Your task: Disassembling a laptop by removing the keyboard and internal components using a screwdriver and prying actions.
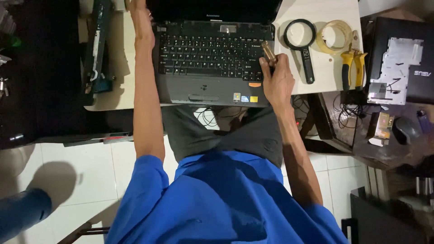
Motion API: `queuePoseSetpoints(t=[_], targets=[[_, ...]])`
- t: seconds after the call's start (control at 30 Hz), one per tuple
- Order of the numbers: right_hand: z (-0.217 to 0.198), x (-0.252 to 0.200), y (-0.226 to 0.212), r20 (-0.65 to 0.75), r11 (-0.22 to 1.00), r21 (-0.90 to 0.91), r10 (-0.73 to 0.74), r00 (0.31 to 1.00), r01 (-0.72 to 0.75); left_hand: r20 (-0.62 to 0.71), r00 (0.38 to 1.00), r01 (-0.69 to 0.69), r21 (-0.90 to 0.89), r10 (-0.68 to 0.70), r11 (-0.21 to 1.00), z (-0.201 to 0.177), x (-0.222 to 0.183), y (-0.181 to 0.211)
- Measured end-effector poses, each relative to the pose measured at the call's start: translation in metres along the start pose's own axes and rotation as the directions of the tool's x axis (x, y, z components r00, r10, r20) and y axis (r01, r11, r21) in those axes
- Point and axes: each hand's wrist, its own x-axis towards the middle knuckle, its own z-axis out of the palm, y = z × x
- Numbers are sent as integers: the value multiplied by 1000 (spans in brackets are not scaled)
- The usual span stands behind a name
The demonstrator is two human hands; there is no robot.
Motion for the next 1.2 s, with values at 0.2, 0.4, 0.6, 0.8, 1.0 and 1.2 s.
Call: queuePoseSetpoints(t=[0.2, 0.4, 0.6, 0.8, 1.0, 1.2], targets=[[5, 2, 6, -35, 995, 94, 18, 999, -14, -14, 1000, -2, -13, 2, 1000, 3, -1, 7], [1, 3, 4, -17, 971, 239, 24, 1000, -20, -84, 994, -69, 8, 70, 998, 3, -24, 39], [0, -2, 5, -55, 964, 260, -39, 998, 52, -180, 964, -205, -38, 195, 978, 0, -46, 71], [0, -9, 10, -160, 957, 236, -135, 978, 170, -228, 915, -370, -147, 333, 917, -20, -55, 61], [1, -9, 9, -156, 954, 244, -140, 978, 175, -255, 898, -408, -171, 359, 897, -23, -79, 73], [-6, -4, 6, -29, 966, 245, -79, 996, 84, -296, 927, -286, -162, 230, 944, -31, -84, 58]])
